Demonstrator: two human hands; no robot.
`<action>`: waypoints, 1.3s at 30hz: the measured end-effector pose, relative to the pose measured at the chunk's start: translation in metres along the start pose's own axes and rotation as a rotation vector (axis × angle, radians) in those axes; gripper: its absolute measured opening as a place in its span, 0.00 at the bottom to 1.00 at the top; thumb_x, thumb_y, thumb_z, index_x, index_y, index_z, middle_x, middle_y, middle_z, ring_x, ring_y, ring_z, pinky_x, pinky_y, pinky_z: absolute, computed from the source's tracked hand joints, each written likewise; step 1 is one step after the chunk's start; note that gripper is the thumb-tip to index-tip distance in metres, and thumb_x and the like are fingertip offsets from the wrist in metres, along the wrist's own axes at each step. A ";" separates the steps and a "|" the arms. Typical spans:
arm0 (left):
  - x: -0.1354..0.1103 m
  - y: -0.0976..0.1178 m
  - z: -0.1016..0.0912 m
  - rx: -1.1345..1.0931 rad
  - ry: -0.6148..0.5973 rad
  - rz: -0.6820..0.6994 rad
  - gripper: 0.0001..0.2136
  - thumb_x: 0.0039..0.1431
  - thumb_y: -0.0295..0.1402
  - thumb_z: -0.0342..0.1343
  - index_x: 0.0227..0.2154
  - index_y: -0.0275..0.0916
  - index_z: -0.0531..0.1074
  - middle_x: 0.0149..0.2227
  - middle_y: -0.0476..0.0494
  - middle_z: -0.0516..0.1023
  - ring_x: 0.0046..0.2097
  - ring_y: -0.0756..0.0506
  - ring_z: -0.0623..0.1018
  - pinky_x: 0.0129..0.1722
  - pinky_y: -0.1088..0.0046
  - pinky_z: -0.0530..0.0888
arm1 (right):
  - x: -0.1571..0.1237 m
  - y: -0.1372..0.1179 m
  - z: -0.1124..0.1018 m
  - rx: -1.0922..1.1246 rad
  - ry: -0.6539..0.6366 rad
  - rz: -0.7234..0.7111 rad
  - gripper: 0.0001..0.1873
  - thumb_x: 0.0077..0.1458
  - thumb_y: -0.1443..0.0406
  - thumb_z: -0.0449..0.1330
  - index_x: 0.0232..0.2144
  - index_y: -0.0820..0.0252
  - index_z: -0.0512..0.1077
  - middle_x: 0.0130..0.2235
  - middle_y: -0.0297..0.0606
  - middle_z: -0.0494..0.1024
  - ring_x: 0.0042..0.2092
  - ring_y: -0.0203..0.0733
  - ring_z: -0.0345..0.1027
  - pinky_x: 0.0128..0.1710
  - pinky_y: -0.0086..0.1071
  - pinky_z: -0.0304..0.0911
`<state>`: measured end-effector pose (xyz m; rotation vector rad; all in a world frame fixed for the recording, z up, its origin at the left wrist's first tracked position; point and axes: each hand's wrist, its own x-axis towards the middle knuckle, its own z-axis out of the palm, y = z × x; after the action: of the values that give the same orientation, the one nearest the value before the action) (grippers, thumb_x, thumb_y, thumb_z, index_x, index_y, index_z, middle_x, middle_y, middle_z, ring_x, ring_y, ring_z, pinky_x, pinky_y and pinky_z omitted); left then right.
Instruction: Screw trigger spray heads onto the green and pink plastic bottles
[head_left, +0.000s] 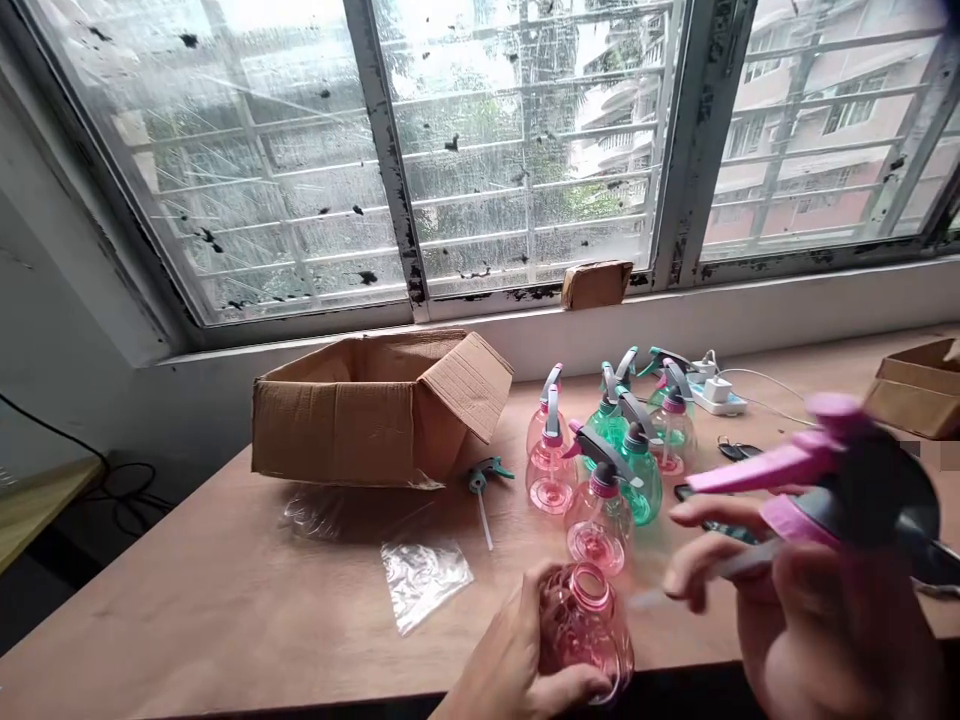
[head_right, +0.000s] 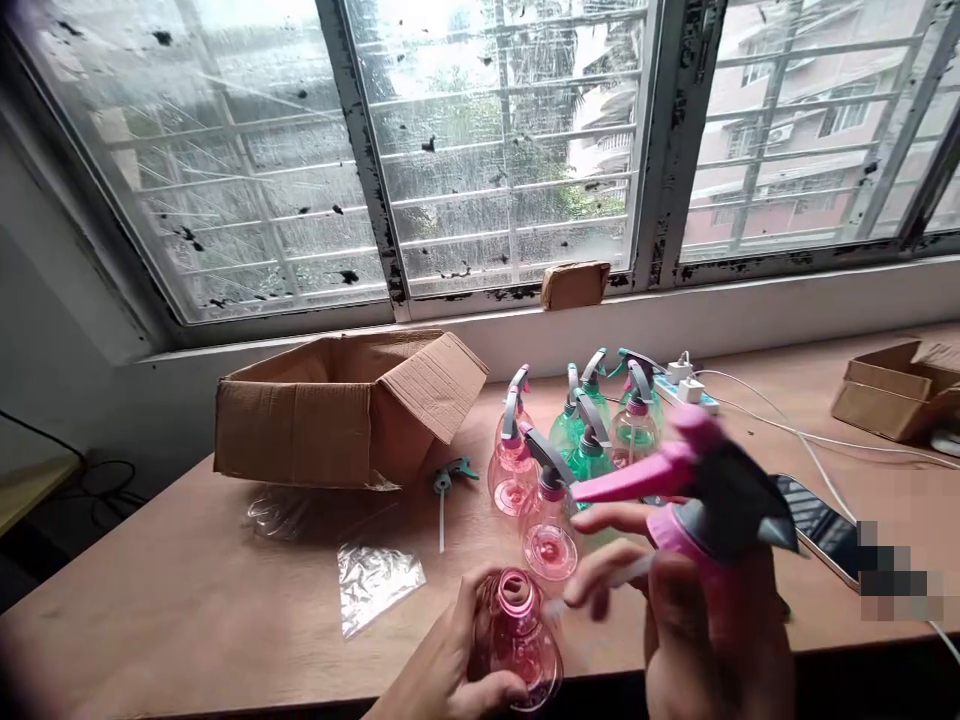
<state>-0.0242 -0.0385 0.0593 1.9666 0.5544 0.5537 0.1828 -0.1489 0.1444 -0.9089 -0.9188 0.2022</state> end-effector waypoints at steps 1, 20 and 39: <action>0.001 0.001 0.001 -0.014 0.004 -0.010 0.43 0.54 0.53 0.72 0.67 0.44 0.61 0.63 0.31 0.76 0.63 0.28 0.76 0.65 0.49 0.71 | -0.001 0.001 0.007 0.037 0.015 -0.009 0.15 0.74 0.52 0.54 0.56 0.51 0.66 0.40 0.40 0.83 0.25 0.45 0.79 0.25 0.37 0.74; 0.002 -0.001 0.005 0.031 0.270 0.087 0.43 0.56 0.61 0.66 0.69 0.44 0.65 0.65 0.34 0.74 0.65 0.29 0.72 0.67 0.48 0.66 | 0.009 0.034 0.010 -0.250 -0.770 0.305 0.17 0.68 0.52 0.66 0.53 0.52 0.80 0.50 0.39 0.83 0.51 0.49 0.77 0.54 0.35 0.69; -0.003 0.022 -0.016 -0.499 -0.187 0.108 0.35 0.64 0.62 0.49 0.47 0.32 0.81 0.47 0.33 0.79 0.53 0.31 0.76 0.54 0.57 0.72 | -0.003 0.067 0.007 0.552 -1.092 0.692 0.23 0.68 0.50 0.65 0.60 0.46 0.76 0.65 0.46 0.76 0.67 0.56 0.69 0.67 0.52 0.63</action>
<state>-0.0328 -0.0390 0.0855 1.5543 0.1696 0.5101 0.1898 -0.1044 0.0944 -0.5145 -1.3879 1.5823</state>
